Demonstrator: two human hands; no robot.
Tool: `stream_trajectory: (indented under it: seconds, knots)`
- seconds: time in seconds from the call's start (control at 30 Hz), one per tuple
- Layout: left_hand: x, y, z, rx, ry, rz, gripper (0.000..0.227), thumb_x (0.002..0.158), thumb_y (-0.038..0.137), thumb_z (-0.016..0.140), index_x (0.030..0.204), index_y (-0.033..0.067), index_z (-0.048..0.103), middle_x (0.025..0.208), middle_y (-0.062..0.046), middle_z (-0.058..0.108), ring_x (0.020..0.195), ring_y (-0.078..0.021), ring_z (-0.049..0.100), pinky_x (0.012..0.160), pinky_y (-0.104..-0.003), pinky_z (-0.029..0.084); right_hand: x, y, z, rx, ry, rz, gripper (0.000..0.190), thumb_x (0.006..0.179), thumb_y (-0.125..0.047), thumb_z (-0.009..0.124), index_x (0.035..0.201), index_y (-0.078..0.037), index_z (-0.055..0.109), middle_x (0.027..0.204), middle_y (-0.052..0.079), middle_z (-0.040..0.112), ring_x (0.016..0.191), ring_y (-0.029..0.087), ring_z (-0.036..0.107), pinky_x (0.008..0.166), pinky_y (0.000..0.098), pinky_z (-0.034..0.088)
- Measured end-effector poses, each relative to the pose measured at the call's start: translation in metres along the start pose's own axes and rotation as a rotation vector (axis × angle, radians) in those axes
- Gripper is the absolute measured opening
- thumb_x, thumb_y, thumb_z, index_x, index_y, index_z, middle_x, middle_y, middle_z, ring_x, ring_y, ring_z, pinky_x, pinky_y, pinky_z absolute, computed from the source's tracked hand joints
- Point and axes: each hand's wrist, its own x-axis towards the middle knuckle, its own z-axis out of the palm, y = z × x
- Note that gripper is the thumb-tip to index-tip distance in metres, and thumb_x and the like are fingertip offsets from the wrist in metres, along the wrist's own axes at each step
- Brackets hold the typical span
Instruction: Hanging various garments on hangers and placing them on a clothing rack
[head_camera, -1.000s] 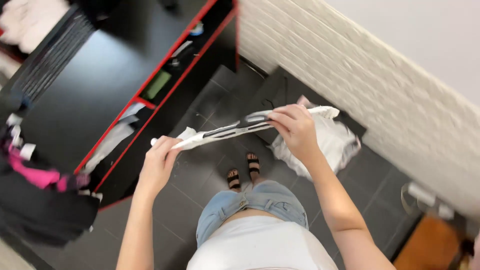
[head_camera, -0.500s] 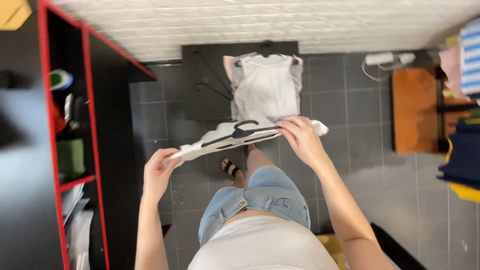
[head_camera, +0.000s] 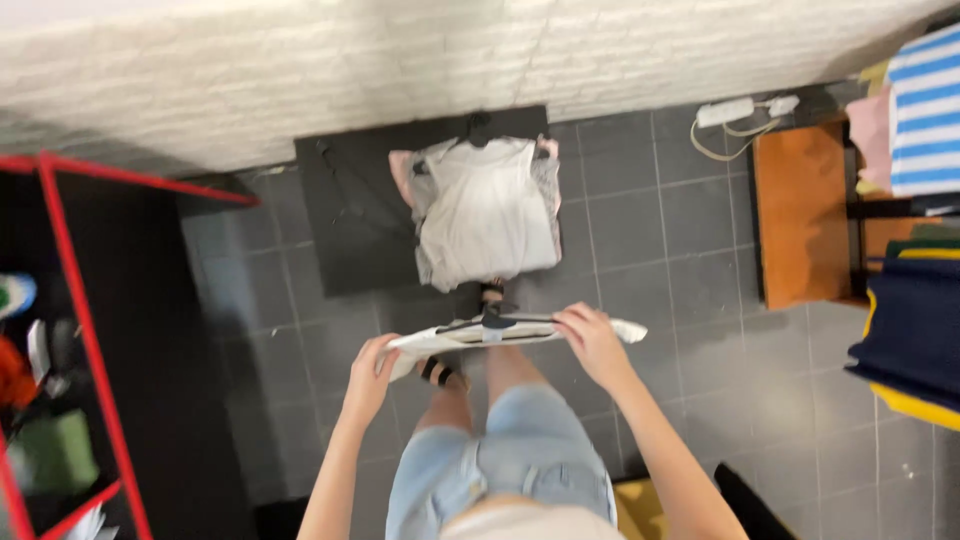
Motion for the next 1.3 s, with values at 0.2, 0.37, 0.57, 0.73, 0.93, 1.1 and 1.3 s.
stream_trajectory:
  seconds: [0.2, 0.37, 0.57, 0.73, 0.93, 1.1, 1.3]
  knots:
    - [0.149, -0.039, 0.059, 0.037, 0.028, 0.026, 0.033, 0.106, 0.014, 0.058, 0.138, 0.0075, 0.064, 0.131, -0.02, 0.066, 0.134, -0.0415, 0.056, 0.116, -0.054, 0.044, 0.126, 0.087, 0.01, 0.186, -0.125, 0.08, 0.022, 0.105, -0.017, 0.058, 0.119, -0.01, 0.073, 0.108, 0.018, 0.071, 0.102, 0.043, 0.071, 0.093, 0.0529, 0.055]
    - [0.302, -0.068, 0.091, 0.126, 0.117, -0.014, 0.027, 0.106, 0.017, 0.059, 0.131, 0.0077, 0.062, 0.122, -0.019, 0.063, 0.121, -0.0424, 0.063, 0.104, -0.052, 0.054, 0.249, 0.178, 0.07, 0.131, -0.083, 0.069, 0.022, 0.106, -0.024, 0.06, 0.119, -0.015, 0.075, 0.11, 0.015, 0.071, 0.103, 0.041, 0.072, 0.09, 0.0508, 0.057]
    - [0.477, -0.119, 0.133, 0.319, 0.131, -0.02, 0.038, 0.101, 0.02, 0.065, 0.135, 0.0095, 0.051, 0.136, -0.021, 0.05, 0.115, -0.0505, 0.064, 0.095, -0.059, 0.059, 0.396, 0.275, 0.161, -0.156, 0.016, -0.049, 0.018, 0.105, -0.021, 0.061, 0.114, -0.014, 0.075, 0.106, 0.014, 0.071, 0.101, 0.037, 0.073, 0.087, 0.0479, 0.058]
    - [0.573, -0.154, 0.158, 0.376, 0.058, -0.103, 0.048, 0.104, 0.022, 0.063, 0.146, 0.0078, 0.045, 0.14, -0.021, 0.042, 0.103, -0.0438, 0.071, 0.084, -0.05, 0.063, 0.488, 0.372, 0.273, -0.239, 0.063, 0.007, 0.018, 0.105, -0.032, 0.063, 0.116, -0.023, 0.073, 0.111, 0.003, 0.069, 0.102, 0.028, 0.073, 0.09, 0.043, 0.057]
    - [0.647, -0.179, 0.188, 0.415, 0.054, -0.073, 0.063, 0.101, 0.011, 0.065, 0.157, 0.0101, 0.036, 0.152, -0.021, 0.037, 0.14, -0.0485, 0.047, 0.114, -0.059, 0.047, 0.549, 0.427, 0.351, -0.319, 0.061, 0.167, 0.02, 0.103, -0.031, 0.065, 0.119, -0.019, 0.067, 0.125, 0.001, 0.059, 0.119, 0.025, 0.064, 0.1, 0.0451, 0.053]
    - [0.672, -0.223, 0.229, 0.669, 0.192, 0.085, 0.072, 0.09, 0.016, 0.076, 0.154, 0.0197, 0.042, 0.155, -0.013, 0.04, 0.149, -0.0348, 0.037, 0.125, -0.055, 0.03, 0.572, 0.437, 0.373, -0.364, -0.121, 0.229, 0.062, 0.081, -0.034, 0.081, 0.132, -0.022, 0.048, 0.119, 0.002, 0.063, 0.118, 0.027, 0.066, 0.107, 0.0523, 0.046]
    - [0.638, -0.189, 0.213, 0.613, 0.159, 0.103, 0.065, 0.097, 0.007, 0.067, 0.155, 0.0148, 0.039, 0.157, -0.017, 0.034, 0.152, -0.0342, 0.033, 0.126, -0.054, 0.029, 0.566, 0.433, 0.365, -0.302, -0.187, 0.196, 0.052, 0.073, -0.037, 0.083, 0.121, -0.021, 0.072, 0.111, 0.003, 0.073, 0.099, 0.031, 0.074, 0.087, 0.0493, 0.057]
